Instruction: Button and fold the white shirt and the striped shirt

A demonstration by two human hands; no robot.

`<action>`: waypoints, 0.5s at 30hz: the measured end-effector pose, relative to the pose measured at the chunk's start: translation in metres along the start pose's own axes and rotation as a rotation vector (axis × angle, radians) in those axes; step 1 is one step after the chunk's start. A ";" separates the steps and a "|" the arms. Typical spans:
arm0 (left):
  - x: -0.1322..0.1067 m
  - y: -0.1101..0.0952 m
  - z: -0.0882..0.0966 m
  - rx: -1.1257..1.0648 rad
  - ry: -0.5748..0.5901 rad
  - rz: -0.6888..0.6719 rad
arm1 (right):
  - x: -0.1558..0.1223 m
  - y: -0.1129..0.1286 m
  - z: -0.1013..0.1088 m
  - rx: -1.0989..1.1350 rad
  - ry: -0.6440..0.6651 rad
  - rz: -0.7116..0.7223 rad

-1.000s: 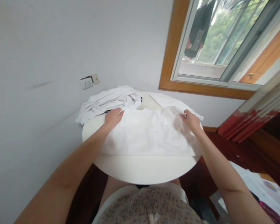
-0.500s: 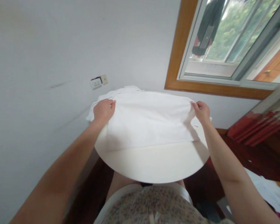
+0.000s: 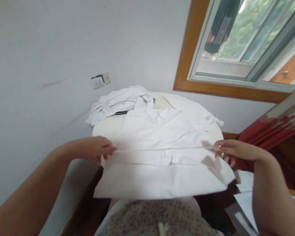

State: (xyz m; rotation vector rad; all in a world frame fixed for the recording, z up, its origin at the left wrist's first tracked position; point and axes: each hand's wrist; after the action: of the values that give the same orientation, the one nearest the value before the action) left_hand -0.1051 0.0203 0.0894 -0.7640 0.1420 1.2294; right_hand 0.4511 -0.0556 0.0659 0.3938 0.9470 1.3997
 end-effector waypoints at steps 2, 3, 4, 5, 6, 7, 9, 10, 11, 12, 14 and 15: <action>0.019 -0.013 0.008 0.158 -0.208 -0.134 | 0.018 0.026 0.001 -0.107 0.005 0.022; 0.032 -0.022 0.011 0.221 -0.299 -0.189 | 0.032 0.041 -0.001 -0.172 -0.023 0.051; 0.048 -0.033 0.013 0.271 -0.372 -0.229 | 0.047 0.056 -0.006 -0.241 -0.030 0.078; 0.064 -0.045 0.013 0.309 -0.447 -0.276 | 0.064 0.071 -0.014 -0.307 -0.028 0.121; 0.082 -0.056 0.011 0.337 -0.527 -0.341 | 0.082 0.085 -0.024 -0.366 -0.030 0.203; 0.100 -0.066 0.006 0.364 -0.574 -0.410 | 0.100 0.097 -0.037 -0.431 -0.044 0.318; 0.135 -0.081 -0.008 0.412 -0.667 -0.533 | 0.133 0.114 -0.066 -0.573 -0.109 0.536; 0.150 -0.085 -0.016 0.429 -0.700 -0.570 | 0.147 0.119 -0.081 -0.632 -0.158 0.610; 0.164 -0.086 -0.024 0.438 -0.721 -0.593 | 0.160 0.121 -0.095 -0.698 -0.211 0.643; 0.175 -0.086 -0.032 0.445 -0.738 -0.599 | 0.170 0.122 -0.108 -0.762 -0.264 0.651; 0.191 -0.083 -0.042 0.448 -0.784 -0.582 | 0.183 0.117 -0.128 -0.840 -0.380 0.664; 0.195 -0.080 -0.044 0.444 -0.799 -0.577 | 0.187 0.114 -0.134 -0.859 -0.429 0.673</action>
State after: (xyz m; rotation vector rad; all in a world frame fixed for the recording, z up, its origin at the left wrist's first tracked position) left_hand 0.0493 0.1391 -0.0029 0.1129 -0.4262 0.8210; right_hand 0.2567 0.1023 0.0098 0.3364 -0.2141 2.0610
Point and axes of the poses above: each hand's wrist, its own x-axis towards the middle knuckle, its own z-axis out of the back of the hand, y = z × x, and after that the axes turned 7 degrees about -y, right-handed
